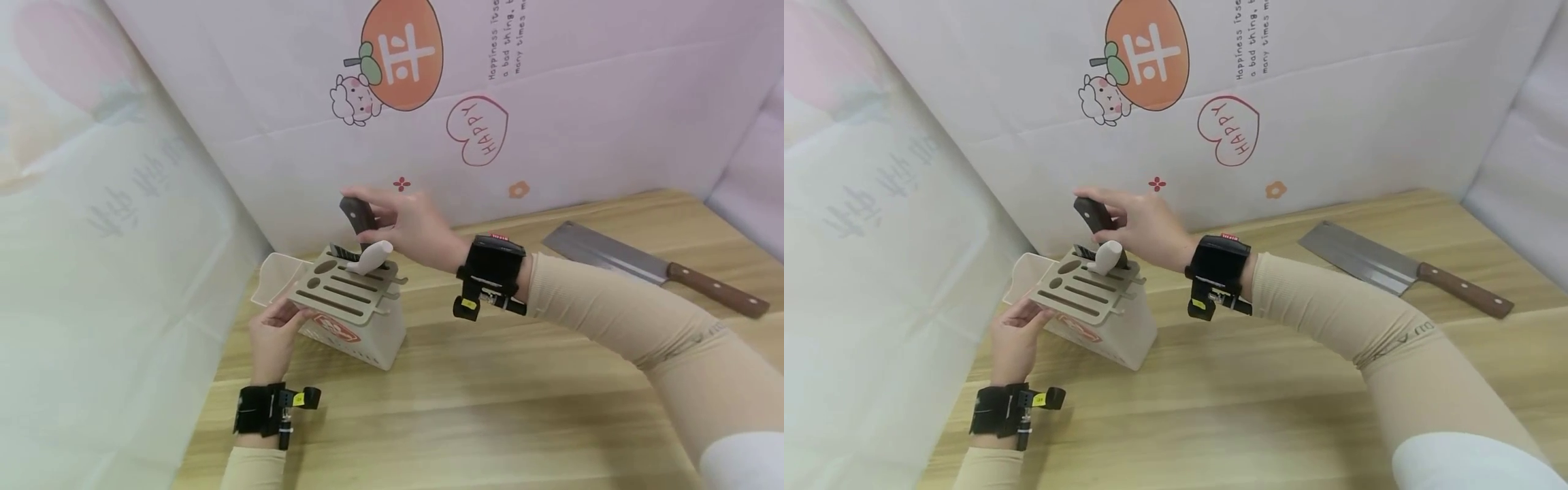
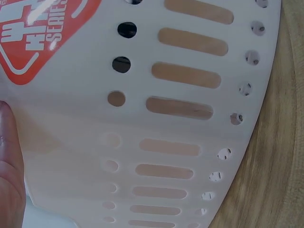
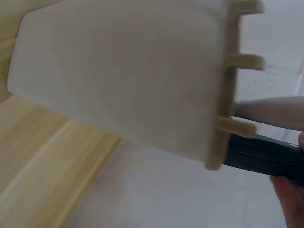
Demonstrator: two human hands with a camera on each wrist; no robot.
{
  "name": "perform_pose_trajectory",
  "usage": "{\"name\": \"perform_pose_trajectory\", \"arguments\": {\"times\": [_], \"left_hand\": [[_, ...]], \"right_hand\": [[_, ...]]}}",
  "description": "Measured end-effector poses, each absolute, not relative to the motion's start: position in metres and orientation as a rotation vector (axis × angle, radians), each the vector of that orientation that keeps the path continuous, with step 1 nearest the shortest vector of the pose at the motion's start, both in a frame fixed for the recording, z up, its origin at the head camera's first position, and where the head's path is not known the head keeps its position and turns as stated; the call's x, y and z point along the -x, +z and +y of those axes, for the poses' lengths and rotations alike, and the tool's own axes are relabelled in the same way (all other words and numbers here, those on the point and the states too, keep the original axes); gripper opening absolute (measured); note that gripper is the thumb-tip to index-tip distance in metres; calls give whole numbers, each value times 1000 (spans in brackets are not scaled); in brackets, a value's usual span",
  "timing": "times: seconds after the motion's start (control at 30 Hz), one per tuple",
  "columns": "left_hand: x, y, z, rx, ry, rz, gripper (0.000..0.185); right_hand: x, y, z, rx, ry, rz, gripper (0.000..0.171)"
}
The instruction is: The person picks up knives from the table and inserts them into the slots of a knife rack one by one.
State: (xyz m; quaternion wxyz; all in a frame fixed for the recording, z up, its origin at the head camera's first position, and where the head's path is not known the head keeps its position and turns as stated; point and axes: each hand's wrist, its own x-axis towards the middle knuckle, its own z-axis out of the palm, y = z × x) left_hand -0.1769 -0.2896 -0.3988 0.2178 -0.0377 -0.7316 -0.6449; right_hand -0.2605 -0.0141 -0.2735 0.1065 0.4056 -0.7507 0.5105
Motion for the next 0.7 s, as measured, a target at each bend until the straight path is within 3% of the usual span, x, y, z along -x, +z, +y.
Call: {"name": "perform_pose_trajectory", "arguments": {"times": [0.7], "left_hand": [[180,-404,-289,184,-1828,-1956,42]], "right_hand": [[267,-268,-20,-1162,1522,-2555,77]]}}
